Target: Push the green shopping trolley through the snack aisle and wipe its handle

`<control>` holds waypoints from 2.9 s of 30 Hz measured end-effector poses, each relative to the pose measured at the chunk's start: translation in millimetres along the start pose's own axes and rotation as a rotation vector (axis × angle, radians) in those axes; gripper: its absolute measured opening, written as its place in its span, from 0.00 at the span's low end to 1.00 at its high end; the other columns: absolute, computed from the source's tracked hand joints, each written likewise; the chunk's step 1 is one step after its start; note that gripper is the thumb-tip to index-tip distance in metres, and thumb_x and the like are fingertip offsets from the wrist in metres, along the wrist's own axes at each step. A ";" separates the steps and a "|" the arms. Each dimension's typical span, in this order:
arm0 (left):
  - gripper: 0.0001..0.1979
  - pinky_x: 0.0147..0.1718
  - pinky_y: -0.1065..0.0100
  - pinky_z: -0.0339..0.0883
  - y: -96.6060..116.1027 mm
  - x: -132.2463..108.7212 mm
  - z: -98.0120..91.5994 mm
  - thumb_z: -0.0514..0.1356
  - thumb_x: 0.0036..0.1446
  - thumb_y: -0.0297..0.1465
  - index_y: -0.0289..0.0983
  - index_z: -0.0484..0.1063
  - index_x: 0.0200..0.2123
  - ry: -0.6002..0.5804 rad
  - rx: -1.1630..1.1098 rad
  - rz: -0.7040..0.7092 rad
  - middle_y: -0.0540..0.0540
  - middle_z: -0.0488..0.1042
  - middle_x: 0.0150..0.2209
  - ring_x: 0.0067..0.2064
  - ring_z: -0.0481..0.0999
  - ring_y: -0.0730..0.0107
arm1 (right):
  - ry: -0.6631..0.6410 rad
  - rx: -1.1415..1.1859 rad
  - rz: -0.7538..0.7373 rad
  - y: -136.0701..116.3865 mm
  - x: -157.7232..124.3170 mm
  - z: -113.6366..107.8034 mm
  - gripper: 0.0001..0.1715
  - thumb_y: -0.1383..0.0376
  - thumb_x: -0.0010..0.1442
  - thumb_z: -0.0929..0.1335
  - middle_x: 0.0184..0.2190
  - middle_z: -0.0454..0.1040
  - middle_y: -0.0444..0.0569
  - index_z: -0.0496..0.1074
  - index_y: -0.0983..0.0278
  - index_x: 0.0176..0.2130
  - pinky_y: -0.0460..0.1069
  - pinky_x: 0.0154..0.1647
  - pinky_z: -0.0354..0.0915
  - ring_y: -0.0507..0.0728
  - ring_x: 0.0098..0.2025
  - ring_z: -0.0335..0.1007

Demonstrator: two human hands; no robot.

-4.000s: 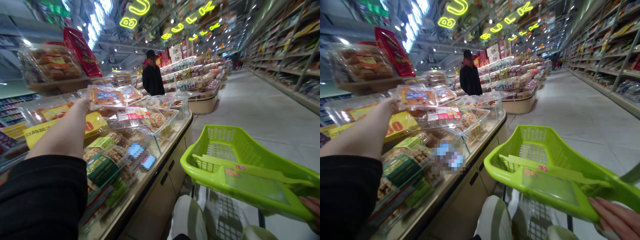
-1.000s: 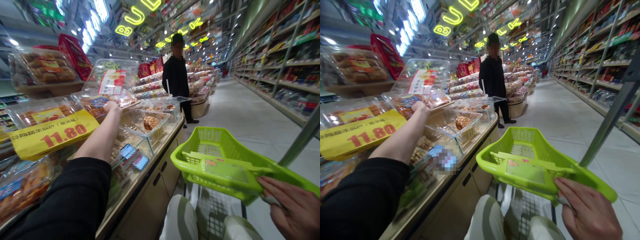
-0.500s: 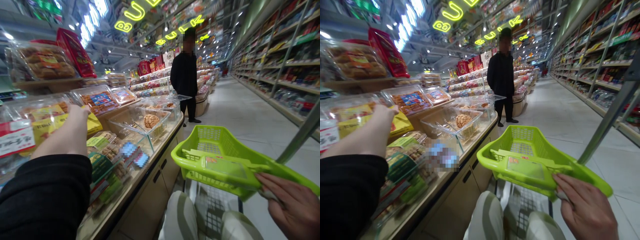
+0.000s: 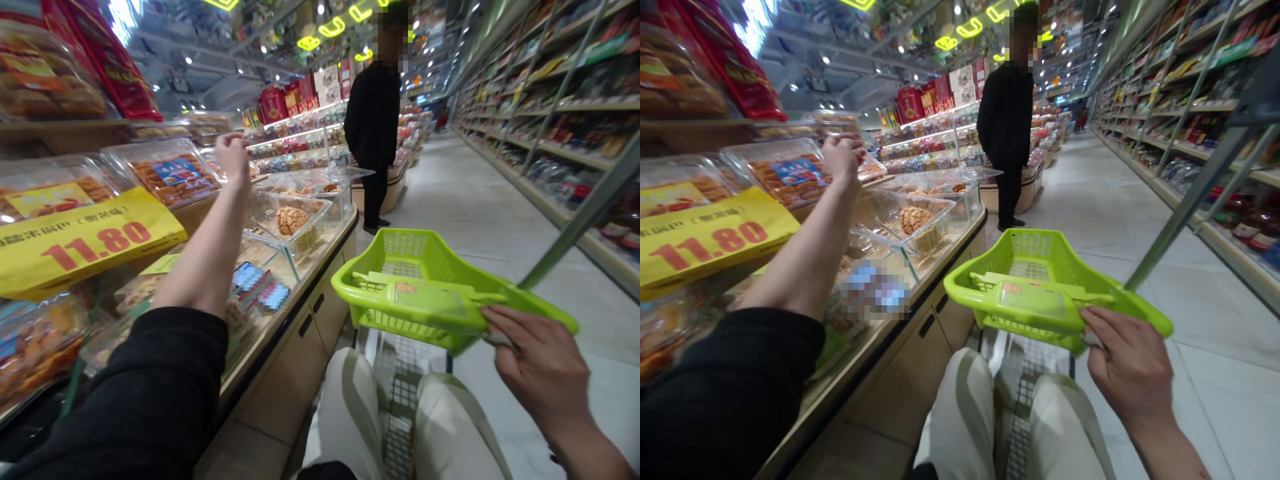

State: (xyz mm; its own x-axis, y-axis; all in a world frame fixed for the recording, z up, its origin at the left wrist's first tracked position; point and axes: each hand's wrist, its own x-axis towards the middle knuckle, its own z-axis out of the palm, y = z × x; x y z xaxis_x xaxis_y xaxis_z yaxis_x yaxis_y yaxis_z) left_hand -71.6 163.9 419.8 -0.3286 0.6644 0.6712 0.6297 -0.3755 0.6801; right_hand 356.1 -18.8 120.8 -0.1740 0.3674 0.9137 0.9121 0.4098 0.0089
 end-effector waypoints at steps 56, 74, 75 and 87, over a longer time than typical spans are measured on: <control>0.19 0.37 0.60 0.51 -34.2 -311.4 110.6 0.49 0.67 0.32 0.38 0.71 0.25 -0.372 0.517 0.560 0.46 0.77 0.28 0.32 0.72 0.65 | -0.537 -0.003 0.319 -54.5 73.1 37.4 0.24 0.65 0.66 0.60 0.56 0.75 0.57 0.76 0.69 0.53 0.54 0.60 0.66 0.61 0.56 0.72; 0.18 0.58 0.58 0.56 -43.5 -304.9 105.6 0.51 0.65 0.30 0.40 0.71 0.23 -0.301 0.408 0.610 0.49 0.77 0.25 0.30 0.72 0.67 | -0.489 -0.033 0.241 -99.1 88.5 61.3 0.20 0.66 0.67 0.61 0.55 0.76 0.55 0.77 0.66 0.52 0.53 0.58 0.66 0.59 0.54 0.73; 0.18 0.59 0.58 0.56 -43.9 -304.3 106.1 0.51 0.65 0.30 0.40 0.71 0.22 -0.296 0.402 0.621 0.49 0.76 0.25 0.29 0.72 0.67 | -0.494 -0.039 0.264 -92.1 85.3 56.6 0.20 0.66 0.66 0.61 0.55 0.76 0.56 0.77 0.67 0.51 0.53 0.58 0.67 0.60 0.54 0.73; 0.20 0.53 0.65 0.64 -37.6 -317.8 110.0 0.51 0.64 0.31 0.40 0.70 0.19 -0.227 0.357 0.670 0.51 0.75 0.21 0.27 0.73 0.70 | -0.540 -0.039 0.347 -91.2 92.4 40.1 0.19 0.66 0.65 0.61 0.47 0.80 0.55 0.77 0.66 0.48 0.51 0.48 0.70 0.60 0.47 0.76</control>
State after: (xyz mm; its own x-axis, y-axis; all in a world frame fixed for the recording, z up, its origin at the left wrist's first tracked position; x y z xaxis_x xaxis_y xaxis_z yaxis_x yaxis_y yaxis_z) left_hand 86.6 38.0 148.4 0.3278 0.4999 0.8016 0.8430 -0.5378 -0.0094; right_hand 241.9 11.3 188.1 -0.0190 0.8460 0.5328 0.9600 0.1644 -0.2267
